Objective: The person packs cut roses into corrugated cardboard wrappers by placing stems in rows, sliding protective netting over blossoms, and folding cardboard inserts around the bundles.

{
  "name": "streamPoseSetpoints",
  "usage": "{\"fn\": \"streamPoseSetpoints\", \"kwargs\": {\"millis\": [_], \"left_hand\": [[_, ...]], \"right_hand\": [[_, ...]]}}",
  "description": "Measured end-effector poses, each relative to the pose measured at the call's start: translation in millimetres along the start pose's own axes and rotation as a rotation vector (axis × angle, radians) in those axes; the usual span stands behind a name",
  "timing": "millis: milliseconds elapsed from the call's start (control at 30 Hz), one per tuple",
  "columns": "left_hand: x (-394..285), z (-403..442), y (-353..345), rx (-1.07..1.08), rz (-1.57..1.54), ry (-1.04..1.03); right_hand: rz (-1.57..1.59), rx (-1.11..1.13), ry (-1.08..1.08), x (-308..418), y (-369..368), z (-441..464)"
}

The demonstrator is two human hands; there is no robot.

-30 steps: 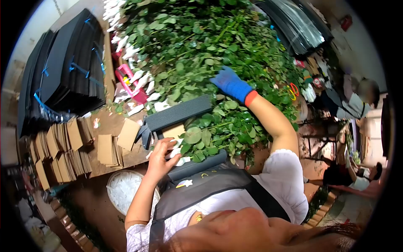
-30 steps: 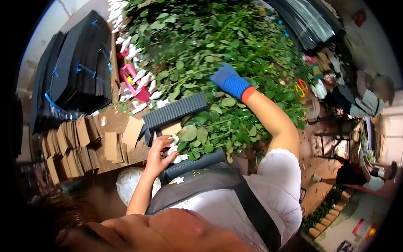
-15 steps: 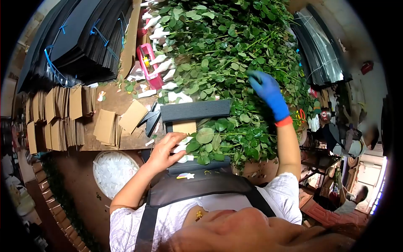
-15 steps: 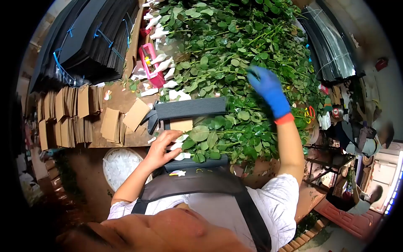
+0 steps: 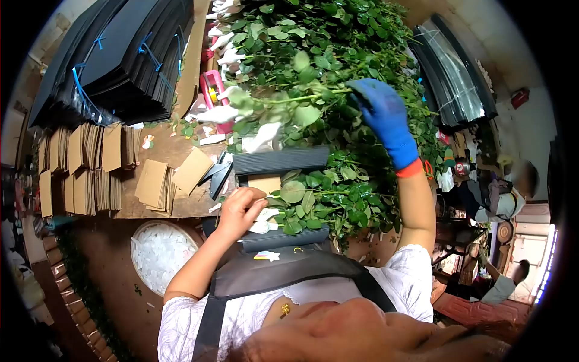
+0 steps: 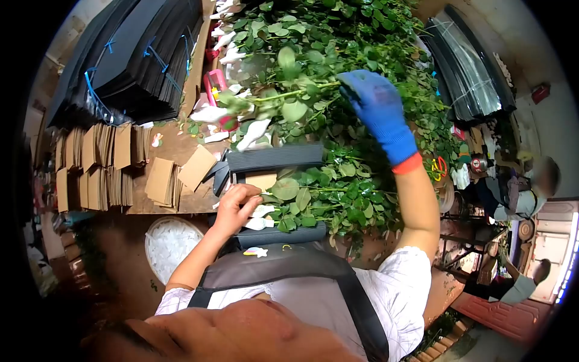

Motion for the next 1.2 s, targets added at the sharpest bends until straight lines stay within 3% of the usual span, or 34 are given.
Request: {"fn": "streamPoseSetpoints", "kwargs": {"millis": [100, 167, 233, 267, 367, 400, 500, 567, 633, 667, 767, 833, 900, 933, 1033, 1100, 1200], "left_hand": [[4, 1, 1, -0.030, -0.110, 0.111], [17, -3, -5, -0.061, -0.292, 0.238], [35, -13, -19, 0.058, -0.461, 0.398], [41, -12, -19, -0.011, -0.337, 0.233], [46, -12, -18, -0.050, -0.547, 0.324], [50, -11, -16, -0.058, -0.427, 0.269], [52, -11, -20, -0.029, -0.357, 0.145], [52, -12, -15, -0.017, -0.322, 0.281], [59, -12, -17, 0.090, -0.263, 0.370], [33, -3, -7, -0.045, -0.315, 0.182], [42, -7, -10, 0.030, -0.130, 0.203], [46, -10, -17, 0.104, -0.326, 0.377], [29, -4, -7, 0.004, -0.259, 0.217], [38, -6, -10, 0.031, -0.277, 0.263], [23, 0, -7, 0.020, -0.299, 0.176], [23, 0, -7, 0.012, -0.262, 0.150], [28, 1, -8, 0.006, -0.266, 0.159]], "right_hand": [[0.048, -0.112, 0.023, 40, 75, -6], [0.034, 0.000, 0.069, 68, 84, -19], [0.089, 0.156, 0.113, 86, 69, -36], [0.078, 0.205, 0.093, 90, 61, -45], [-0.060, 0.462, 0.024, 80, 5, -87], [-0.125, 0.566, -0.002, 76, -8, -95], [-0.152, 0.528, -0.015, 73, -9, -96], [0.011, 0.188, 0.037, 63, 25, -78], [-0.032, 0.064, 0.046, 25, 27, -71], [-0.030, 0.075, 0.031, -1, 12, -70], [0.094, 0.017, 0.125, 5, 10, -50], [0.090, -0.093, 0.239, 47, 17, -26], [-0.013, -0.085, 0.281, 43, -2, -23], [0.024, -0.070, 0.294, 34, -9, -19], [-0.028, -0.062, 0.141, -46, -30, -35], [-0.040, 0.030, -0.242, -125, -55, -69], [-0.040, -0.120, -0.226, -126, -40, -85]]}}
Point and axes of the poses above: each hand's wrist, its own z-axis towards the middle knuckle, its own y-axis out of the back of the hand, x = y × z, the point moved 8 cm from there along z, towards the middle knuckle, and after that the axes turned 2 degrees about x, right-handed, at the moved point
